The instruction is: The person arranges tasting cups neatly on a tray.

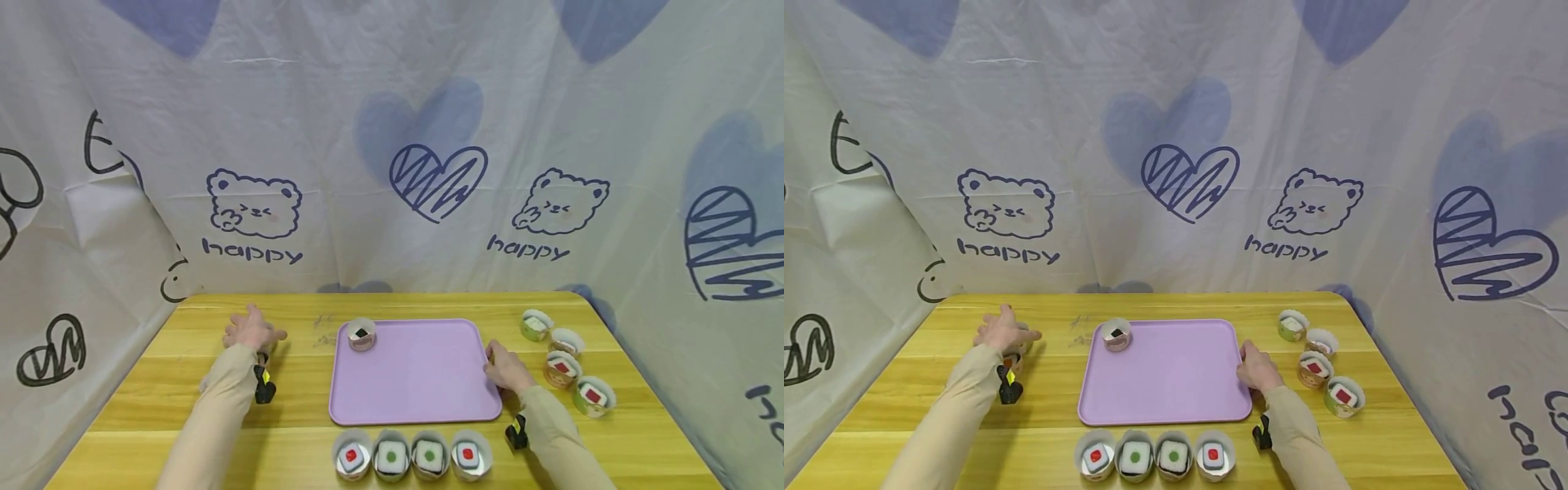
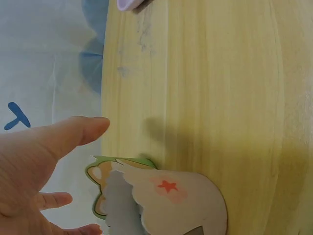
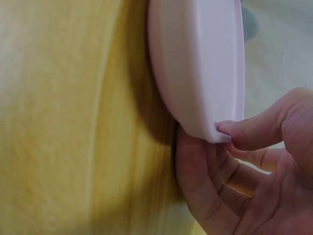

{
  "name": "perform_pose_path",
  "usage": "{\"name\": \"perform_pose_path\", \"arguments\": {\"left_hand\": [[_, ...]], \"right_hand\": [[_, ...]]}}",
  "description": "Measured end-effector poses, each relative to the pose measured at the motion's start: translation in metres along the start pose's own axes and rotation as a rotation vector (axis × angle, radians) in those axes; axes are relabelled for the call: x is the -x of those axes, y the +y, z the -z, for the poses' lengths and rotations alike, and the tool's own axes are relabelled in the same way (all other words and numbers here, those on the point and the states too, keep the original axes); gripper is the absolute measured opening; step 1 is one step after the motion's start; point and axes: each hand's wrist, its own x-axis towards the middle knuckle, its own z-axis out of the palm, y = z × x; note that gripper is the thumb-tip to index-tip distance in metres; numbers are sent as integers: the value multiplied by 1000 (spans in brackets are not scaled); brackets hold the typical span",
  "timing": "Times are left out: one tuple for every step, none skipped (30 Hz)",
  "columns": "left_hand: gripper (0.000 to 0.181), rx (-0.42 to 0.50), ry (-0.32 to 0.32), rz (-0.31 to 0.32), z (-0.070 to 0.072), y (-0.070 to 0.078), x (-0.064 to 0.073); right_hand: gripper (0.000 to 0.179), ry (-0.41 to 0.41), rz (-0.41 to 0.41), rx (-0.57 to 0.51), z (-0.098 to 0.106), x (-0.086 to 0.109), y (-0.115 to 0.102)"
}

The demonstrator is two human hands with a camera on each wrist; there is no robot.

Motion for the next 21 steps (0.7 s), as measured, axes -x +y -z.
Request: {"name": "perform_pose_path", "arguments": {"left_hand": [[91,12,-5,-3,0,-1,0],[90,24,-9,-5,0,-1,0],[89,28,-12,-4,-1,-2,-1],[89,36,-14,-1,-1,-3,-1],[91,39,-20,2,-1,-3,-2],[92,40,-25,5,-1,-4,-3],[93,37,-29,9,-2,-5,-4],[93,36,-33,15,-2,-5,-4],[93,32,-35,19,-2,-6,-5],[93,31,-37,21,-3,-7,-5],[93,25,-38,20,-3,-8,-5],[91,22,-36,20,-3,-8,-5],[88,15,-35,19,-3,-9,-5],[87,14,-33,17,-4,-10,-5],[84,9,-31,14,-4,-11,-4],[82,4,-29,11,-4,-11,-4],[81,0,-29,8,-4,-12,-3],[80,-4,-27,6,-5,-12,-3],[78,-7,-25,3,-5,-13,-3],[78,-6,-23,2,-5,-13,-3],[77,-7,-22,-1,-5,-14,-3]], "right_hand": [[14,1,2,1,0,0,0],[14,3,5,3,0,0,1],[14,6,9,6,0,-1,1],[14,7,10,6,0,-1,1],[13,6,9,5,0,-1,1],[13,8,9,6,0,-1,2],[13,8,8,8,-1,-2,2],[13,9,7,9,-1,-2,2],[13,8,5,6,-1,-1,2],[13,4,0,4,-1,-1,2],[13,5,0,4,0,-1,2],[13,5,0,4,0,-1,1],[13,2,-1,4,0,-1,1],[13,2,0,5,0,-1,1],[14,2,1,6,0,-1,1],[14,2,4,8,0,-1,1],[14,3,6,10,0,-1,1],[14,4,8,11,0,-1,1],[14,5,11,12,0,-1,1],[14,5,11,12,0,-1,1],[14,6,13,11,0,-1,1]]}}
